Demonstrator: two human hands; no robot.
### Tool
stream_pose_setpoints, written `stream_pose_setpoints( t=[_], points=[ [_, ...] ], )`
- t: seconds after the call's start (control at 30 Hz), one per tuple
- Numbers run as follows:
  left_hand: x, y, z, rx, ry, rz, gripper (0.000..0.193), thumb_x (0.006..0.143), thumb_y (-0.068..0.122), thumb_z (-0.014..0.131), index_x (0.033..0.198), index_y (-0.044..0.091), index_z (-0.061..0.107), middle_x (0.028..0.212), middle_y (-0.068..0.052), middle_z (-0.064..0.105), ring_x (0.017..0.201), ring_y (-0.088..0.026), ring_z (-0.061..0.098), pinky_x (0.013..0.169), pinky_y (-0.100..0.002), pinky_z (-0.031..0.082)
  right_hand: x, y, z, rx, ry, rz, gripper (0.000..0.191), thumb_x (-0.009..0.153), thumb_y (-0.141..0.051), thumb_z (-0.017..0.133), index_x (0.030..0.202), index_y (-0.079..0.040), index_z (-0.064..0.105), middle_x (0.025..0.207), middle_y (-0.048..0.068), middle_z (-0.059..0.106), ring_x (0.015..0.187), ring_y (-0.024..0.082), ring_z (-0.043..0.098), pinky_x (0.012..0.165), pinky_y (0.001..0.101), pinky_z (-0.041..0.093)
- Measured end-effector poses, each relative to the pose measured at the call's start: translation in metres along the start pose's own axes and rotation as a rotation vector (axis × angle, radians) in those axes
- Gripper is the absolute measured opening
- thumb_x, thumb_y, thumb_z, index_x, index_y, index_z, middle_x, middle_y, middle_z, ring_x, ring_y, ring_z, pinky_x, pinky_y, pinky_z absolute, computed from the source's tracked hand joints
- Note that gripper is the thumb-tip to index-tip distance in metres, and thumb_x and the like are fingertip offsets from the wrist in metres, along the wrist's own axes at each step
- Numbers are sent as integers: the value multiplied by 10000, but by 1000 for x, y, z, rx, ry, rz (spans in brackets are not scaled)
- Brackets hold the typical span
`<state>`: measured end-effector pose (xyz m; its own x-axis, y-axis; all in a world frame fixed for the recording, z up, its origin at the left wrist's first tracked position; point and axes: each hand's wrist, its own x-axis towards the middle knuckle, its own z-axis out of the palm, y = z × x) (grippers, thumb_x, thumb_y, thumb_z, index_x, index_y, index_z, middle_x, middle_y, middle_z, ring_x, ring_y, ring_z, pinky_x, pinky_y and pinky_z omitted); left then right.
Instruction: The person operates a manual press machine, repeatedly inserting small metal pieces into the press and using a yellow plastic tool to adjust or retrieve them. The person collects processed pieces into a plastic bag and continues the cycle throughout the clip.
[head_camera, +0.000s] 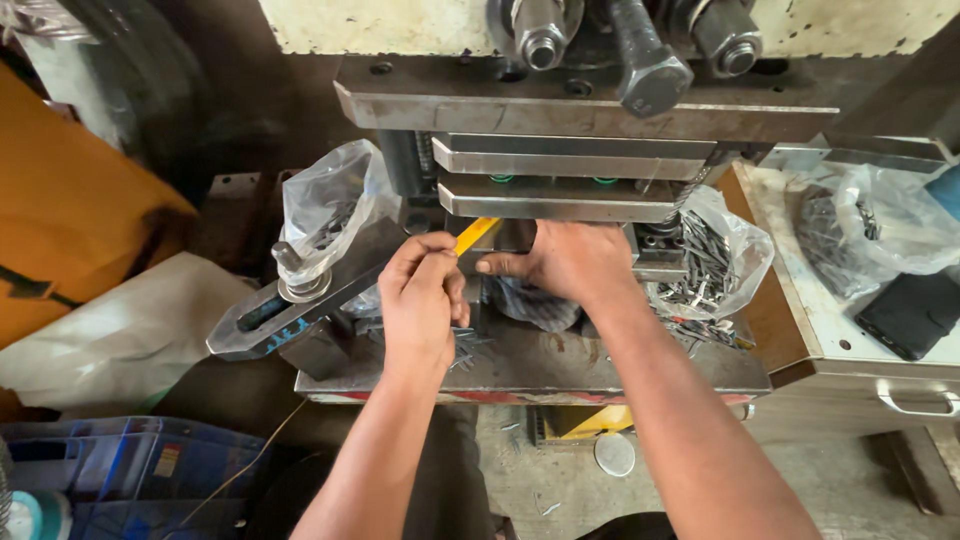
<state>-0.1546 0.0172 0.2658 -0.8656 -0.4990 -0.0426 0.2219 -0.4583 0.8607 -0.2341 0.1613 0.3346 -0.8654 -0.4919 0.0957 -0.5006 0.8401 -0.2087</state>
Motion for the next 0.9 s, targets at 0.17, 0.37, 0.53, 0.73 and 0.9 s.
stream_pose_setpoints(
  t=[0.17, 0.37, 0.53, 0.73, 0.9],
  points=[
    [6, 5, -5, -77, -34, -34, 108, 890, 31, 567, 964, 17, 643, 539, -46, 477, 385, -124, 395, 360, -310, 358, -2, 0, -2, -19, -41, 25, 892, 639, -832, 682, 1398, -380, 558, 1321, 32, 660, 1195, 292, 634, 945, 479, 522],
    [19, 7, -13, -153, -24, -176, 92, 869, 55, 566, 936, 51, 629, 524, -42, 462, 379, -149, 403, 377, -334, 365, -2, 5, 1, 19, 52, -14, 924, 606, -836, 705, 1387, -362, 564, 1303, 45, 665, 1160, 300, 642, 920, 484, 521],
    [19, -13, -26, 152, -172, 45, 95, 941, 31, 574, 998, 27, 650, 591, -10, 520, 433, -91, 448, 400, -282, 396, -1, 7, 5, 6, 67, -26, 951, 614, -849, 704, 1389, -315, 569, 1312, 65, 660, 1172, 314, 637, 932, 486, 520],
    [11, -31, -35, 480, -285, 322, 93, 1001, 42, 598, 1048, 13, 673, 647, 46, 552, 519, -22, 494, 463, -212, 410, 0, 10, 8, 10, 125, -52, 962, 605, -839, 711, 1379, -284, 576, 1311, 80, 657, 1171, 322, 632, 933, 488, 514],
    [-6, -44, -38, 568, -235, 533, 93, 996, 34, 621, 1060, 8, 684, 649, 26, 565, 535, -32, 503, 481, -218, 397, 5, 10, 9, -40, -108, 27, 921, 654, -872, 609, 1411, -350, 565, 1317, 48, 677, 1209, 293, 640, 993, 478, 512]
  ],
)
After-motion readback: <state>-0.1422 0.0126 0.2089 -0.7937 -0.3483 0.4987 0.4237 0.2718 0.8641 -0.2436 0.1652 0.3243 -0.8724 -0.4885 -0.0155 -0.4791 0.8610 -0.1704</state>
